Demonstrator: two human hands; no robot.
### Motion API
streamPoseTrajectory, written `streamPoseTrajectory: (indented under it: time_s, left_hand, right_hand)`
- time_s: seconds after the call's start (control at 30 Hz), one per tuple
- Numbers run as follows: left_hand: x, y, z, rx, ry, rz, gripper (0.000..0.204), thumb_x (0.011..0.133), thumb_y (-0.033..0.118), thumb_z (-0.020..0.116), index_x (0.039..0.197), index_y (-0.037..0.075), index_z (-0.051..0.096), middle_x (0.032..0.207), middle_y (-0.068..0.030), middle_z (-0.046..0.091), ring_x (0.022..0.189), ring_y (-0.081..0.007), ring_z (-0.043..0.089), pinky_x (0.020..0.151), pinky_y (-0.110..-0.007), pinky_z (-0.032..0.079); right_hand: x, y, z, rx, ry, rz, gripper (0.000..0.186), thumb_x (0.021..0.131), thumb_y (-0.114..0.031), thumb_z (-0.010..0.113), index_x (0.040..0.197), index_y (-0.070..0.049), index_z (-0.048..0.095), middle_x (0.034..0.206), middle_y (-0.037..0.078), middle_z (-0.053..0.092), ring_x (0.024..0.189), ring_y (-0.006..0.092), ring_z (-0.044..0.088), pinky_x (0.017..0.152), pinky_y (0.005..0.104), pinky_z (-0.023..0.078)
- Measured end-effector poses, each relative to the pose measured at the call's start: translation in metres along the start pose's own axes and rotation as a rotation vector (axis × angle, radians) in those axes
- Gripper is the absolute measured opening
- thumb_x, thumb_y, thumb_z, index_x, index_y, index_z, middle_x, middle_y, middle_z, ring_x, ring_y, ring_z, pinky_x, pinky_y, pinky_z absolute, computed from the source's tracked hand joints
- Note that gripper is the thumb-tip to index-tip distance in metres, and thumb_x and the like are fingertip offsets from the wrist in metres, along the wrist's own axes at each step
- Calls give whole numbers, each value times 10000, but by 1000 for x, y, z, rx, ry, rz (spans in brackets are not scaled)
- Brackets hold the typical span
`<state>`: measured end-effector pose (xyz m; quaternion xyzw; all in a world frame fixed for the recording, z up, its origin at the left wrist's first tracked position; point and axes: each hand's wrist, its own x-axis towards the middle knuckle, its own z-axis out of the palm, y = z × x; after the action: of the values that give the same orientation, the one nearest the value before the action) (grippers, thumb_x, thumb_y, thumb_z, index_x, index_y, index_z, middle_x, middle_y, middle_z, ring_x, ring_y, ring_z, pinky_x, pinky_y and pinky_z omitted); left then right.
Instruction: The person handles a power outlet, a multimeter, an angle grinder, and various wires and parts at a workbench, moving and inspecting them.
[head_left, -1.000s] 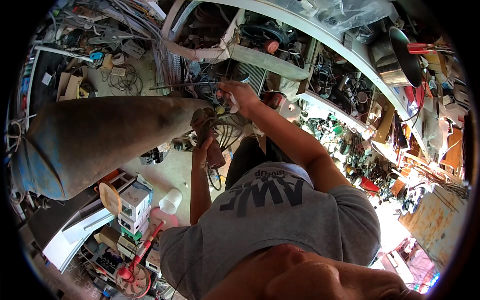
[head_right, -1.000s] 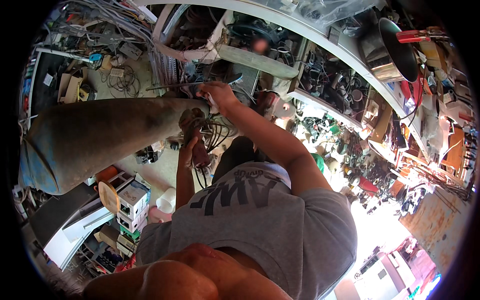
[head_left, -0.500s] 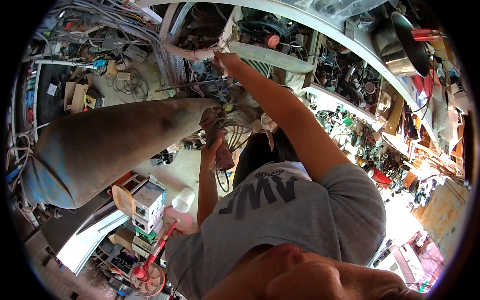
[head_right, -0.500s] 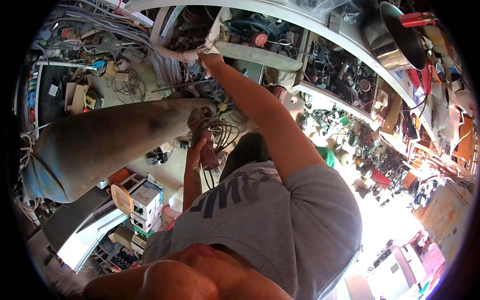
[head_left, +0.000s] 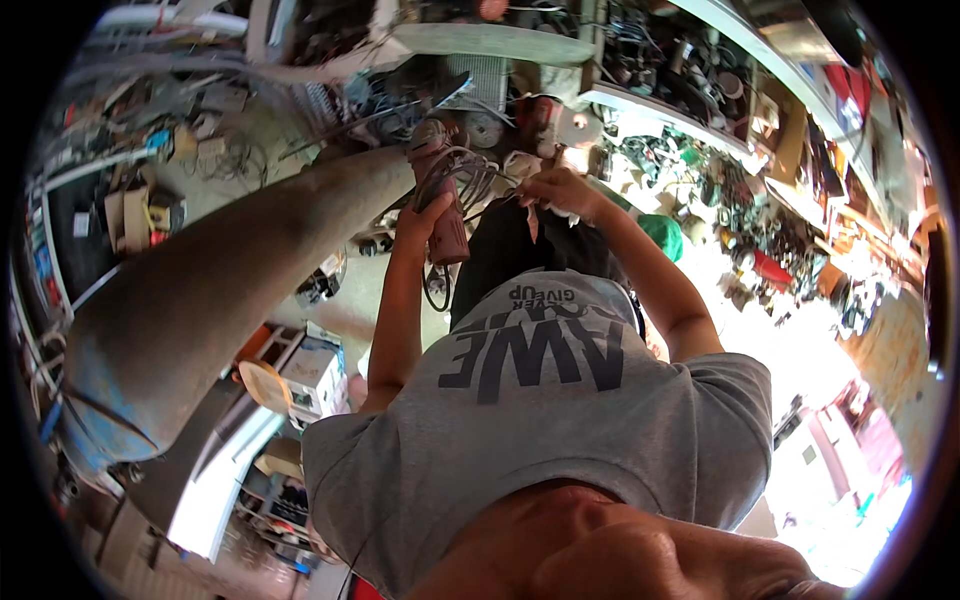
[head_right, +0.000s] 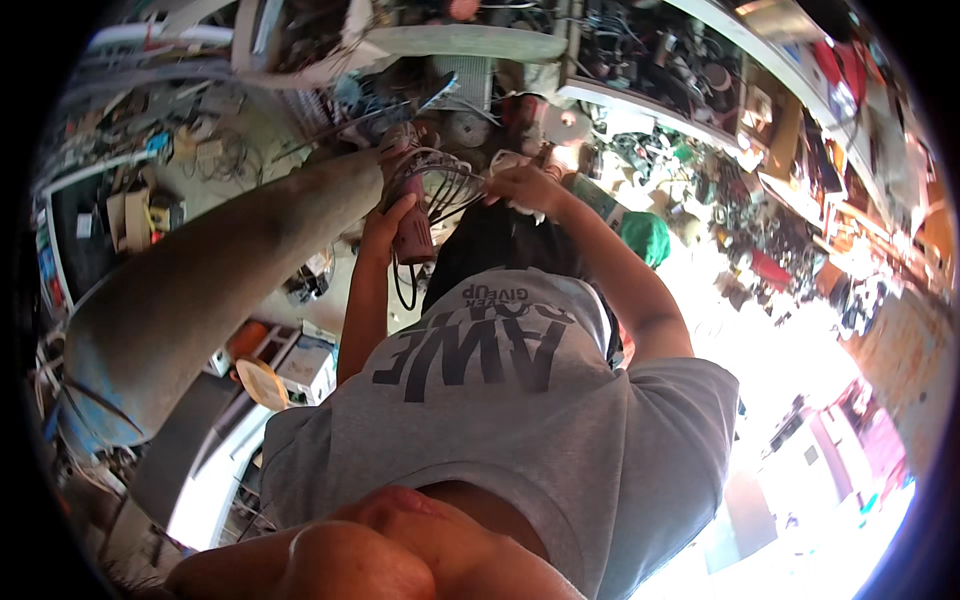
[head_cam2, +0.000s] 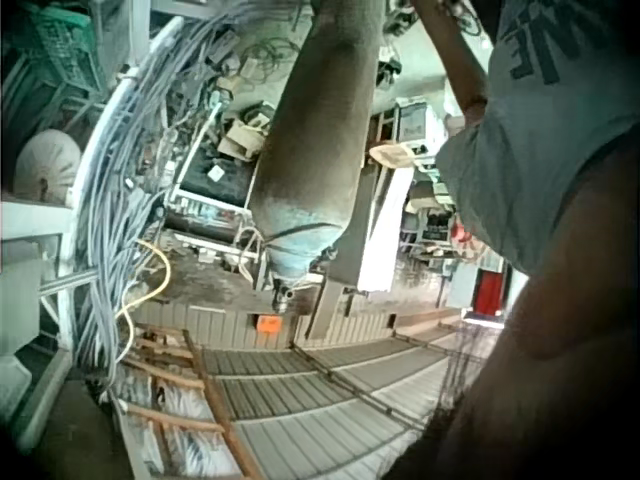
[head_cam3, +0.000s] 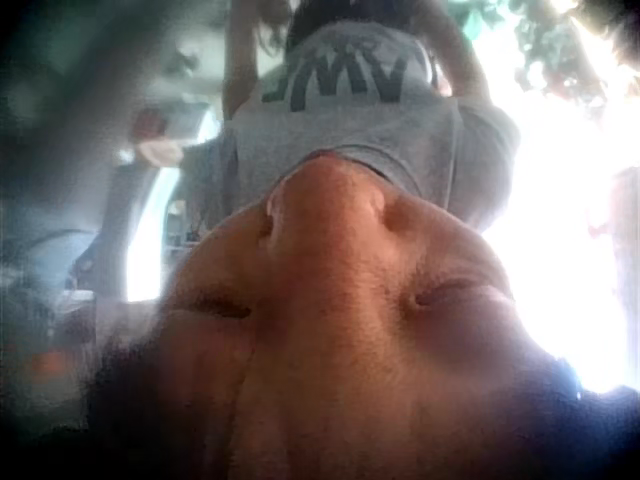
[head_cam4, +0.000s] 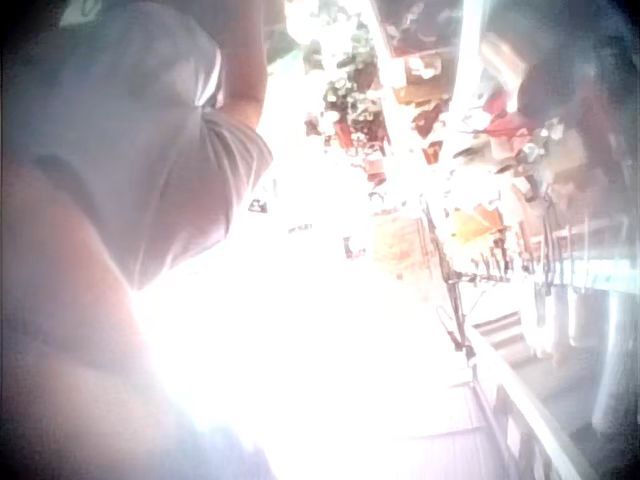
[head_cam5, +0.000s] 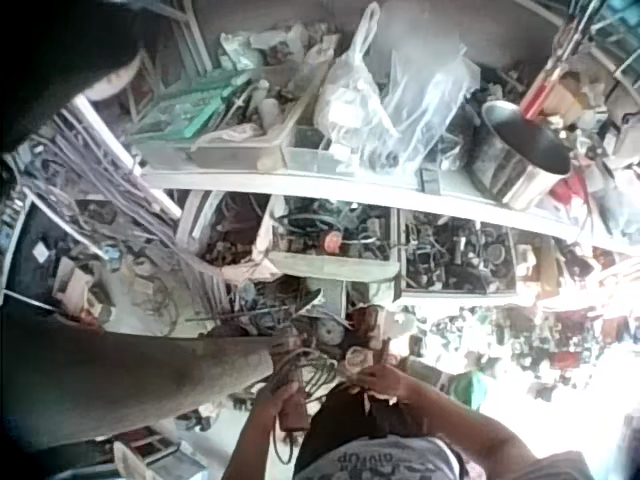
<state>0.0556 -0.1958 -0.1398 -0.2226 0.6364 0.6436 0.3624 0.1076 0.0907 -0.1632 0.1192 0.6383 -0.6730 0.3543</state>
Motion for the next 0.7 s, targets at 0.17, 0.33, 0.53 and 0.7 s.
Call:
streamPoseTrajectory:
  time_s: [0.17,0.33,0.53,0.7]
  left_hand:
    - [26,11,41,156,-130,57,457,770,253,757,1132,8,621,1021,-40,648,865,-140,611,772,-291,489]
    - [23,26,110,534,-253,361,427,752,239,751,1107,31,635,951,-68,674,845,-165,633,757,-311,495]
    - [5,24,182,952,-266,500,651,675,328,766,1226,67,538,993,-172,667,910,-319,659,774,-395,503]
    - [-3,9,230,1094,-313,636,660,661,379,765,1161,14,536,955,-228,647,882,-404,629,736,-460,498]
  right_hand:
    - [-1,-6,33,-51,72,-67,619,908,-564,503,1168,-10,595,1076,89,636,944,165,596,792,284,471]
    - [-8,-18,18,542,221,-5,603,828,-554,639,1083,-9,602,1049,104,637,900,169,618,748,294,491]
    - [-28,19,-11,1069,399,-240,434,813,-367,730,1062,-41,591,896,57,654,783,160,641,681,287,513]
    - [-61,49,-43,1187,332,-220,331,807,-211,703,1075,-50,595,902,63,666,788,176,644,719,299,518]
